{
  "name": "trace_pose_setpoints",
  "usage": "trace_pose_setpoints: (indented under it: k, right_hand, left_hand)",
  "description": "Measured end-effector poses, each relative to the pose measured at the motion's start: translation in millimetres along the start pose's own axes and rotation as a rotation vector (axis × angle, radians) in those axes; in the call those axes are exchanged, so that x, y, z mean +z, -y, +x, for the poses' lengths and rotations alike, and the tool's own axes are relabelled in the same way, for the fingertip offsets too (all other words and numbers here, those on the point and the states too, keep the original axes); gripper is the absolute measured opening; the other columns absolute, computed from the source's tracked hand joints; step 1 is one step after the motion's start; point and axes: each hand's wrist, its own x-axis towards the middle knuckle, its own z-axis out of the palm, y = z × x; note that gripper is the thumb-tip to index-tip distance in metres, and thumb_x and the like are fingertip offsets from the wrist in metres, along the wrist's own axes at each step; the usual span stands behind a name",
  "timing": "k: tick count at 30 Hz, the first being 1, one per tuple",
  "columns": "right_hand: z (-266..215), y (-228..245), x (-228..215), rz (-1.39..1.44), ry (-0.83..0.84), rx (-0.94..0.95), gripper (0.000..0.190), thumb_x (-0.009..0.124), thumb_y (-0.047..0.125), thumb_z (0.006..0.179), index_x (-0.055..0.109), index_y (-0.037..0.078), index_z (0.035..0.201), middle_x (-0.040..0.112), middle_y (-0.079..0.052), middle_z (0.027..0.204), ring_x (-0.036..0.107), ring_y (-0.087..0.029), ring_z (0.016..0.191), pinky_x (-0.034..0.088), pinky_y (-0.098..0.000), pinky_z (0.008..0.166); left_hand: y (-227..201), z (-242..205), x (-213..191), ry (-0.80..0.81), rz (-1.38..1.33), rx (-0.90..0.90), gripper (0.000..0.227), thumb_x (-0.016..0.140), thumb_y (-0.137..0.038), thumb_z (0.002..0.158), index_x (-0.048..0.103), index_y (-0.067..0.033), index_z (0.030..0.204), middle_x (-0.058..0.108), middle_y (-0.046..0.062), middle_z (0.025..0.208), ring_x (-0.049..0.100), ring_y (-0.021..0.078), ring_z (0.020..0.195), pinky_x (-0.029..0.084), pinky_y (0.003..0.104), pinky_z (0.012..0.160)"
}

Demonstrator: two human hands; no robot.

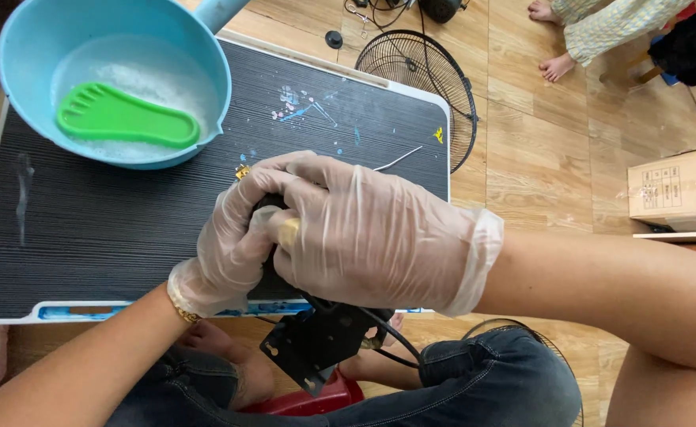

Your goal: The person unscrews and separates the housing of a black blender motor base using a screwdriver, holding the unit steady on a small table. They reposition the unit repeatedly and then scrub its parts with a toothbrush, with a basin of soapy water and a scrub pad nearby.

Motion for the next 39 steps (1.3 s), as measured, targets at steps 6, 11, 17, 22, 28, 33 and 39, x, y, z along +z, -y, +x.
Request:
trace_pose_setpoints:
  k: [6,11,17,22,28,33,39]
  right_hand:
    - [-0.5,2.9,3.0,-0.098,0.009,0.099,0.017,0.047,0.0,0.098,0.064,0.002,0.093,0.065,-0.013,0.101,0.064,-0.031,0.107,0.051,-0.0423,0.112]
    - [0.3,-1.7,4.7,-0.186,0.11,0.036,0.018,0.056,0.009,0.094,0.063,0.016,0.079,0.062,-0.001,0.082,0.062,-0.026,0.088,0.048,-0.0386,0.085]
    - [-3.3,-0.4,-12.9,-0.002,0.02,0.036,0.019,0.059,0.006,0.096,0.076,0.012,0.094,0.07,-0.008,0.112,0.062,-0.035,0.122,0.049,-0.0481,0.115]
    - [-14.2,-7.3,-51.2,0.116,0.044,0.133,0.029,0.066,0.038,0.1,0.064,0.015,0.118,0.06,-0.01,0.134,0.059,-0.034,0.122,0.049,-0.0516,0.112]
    - [-120.5,-5.8,-47.7,0.305,-0.314,0.365,0.035,0.055,0.028,0.093,0.062,-0.003,0.107,0.07,-0.021,0.104,0.07,-0.038,0.094,0.056,-0.0601,0.097]
    - [-194.4,36.8,20.1,0.314,-0.074,0.747,0.038,0.085,0.029,0.083,0.07,0.012,0.113,0.071,0.001,0.09,0.067,-0.022,0.09,0.048,-0.0419,0.094]
    - [-232.8,79.2,124.2,0.176,0.243,0.8,0.037,0.076,0.033,0.089,0.068,0.018,0.122,0.063,-0.007,0.103,0.06,-0.029,0.08,0.052,-0.0432,0.071]
  left_hand:
    - [5.4,-3.3,-0.4,-0.018,0.008,0.002,0.043,0.038,-0.04,0.107,0.058,-0.0037,0.12,0.061,0.019,0.14,0.062,0.0321,0.13,0.045,0.045,0.114]
    - [6.3,-4.3,-1.8,-0.027,-0.015,-0.015,0.044,0.038,-0.04,0.107,0.059,-0.0048,0.123,0.06,0.019,0.142,0.059,0.0309,0.133,0.042,0.044,0.117]
    - [-8.3,1.9,-0.6,0.012,-0.005,0.006,0.032,0.039,-0.023,0.104,0.058,-0.0039,0.121,0.06,0.021,0.141,0.061,0.032,0.13,0.045,0.044,0.116]
    - [-7.0,-0.2,-1.5,0.008,-0.102,0.021,0.052,0.039,-0.046,0.106,0.055,-0.0042,0.132,0.056,0.019,0.148,0.056,0.032,0.14,0.043,0.046,0.121]
    - [0.9,-3.5,-6.5,0.023,-0.073,0.035,0.043,0.04,-0.053,0.106,0.055,-0.0146,0.119,0.057,0.027,0.143,0.065,0.0326,0.123,0.048,0.044,0.107]
    - [-1.8,-3.8,-8.0,0.062,-0.091,0.02,0.037,0.053,-0.046,0.098,0.053,-0.0172,0.121,0.052,0.03,0.147,0.063,0.0347,0.129,0.047,0.045,0.11]
    - [-16.6,-2.7,-6.5,0.099,-0.064,-0.106,0.031,0.066,-0.019,0.093,0.052,-0.0199,0.12,0.053,0.025,0.149,0.064,0.0317,0.13,0.049,0.039,0.107]
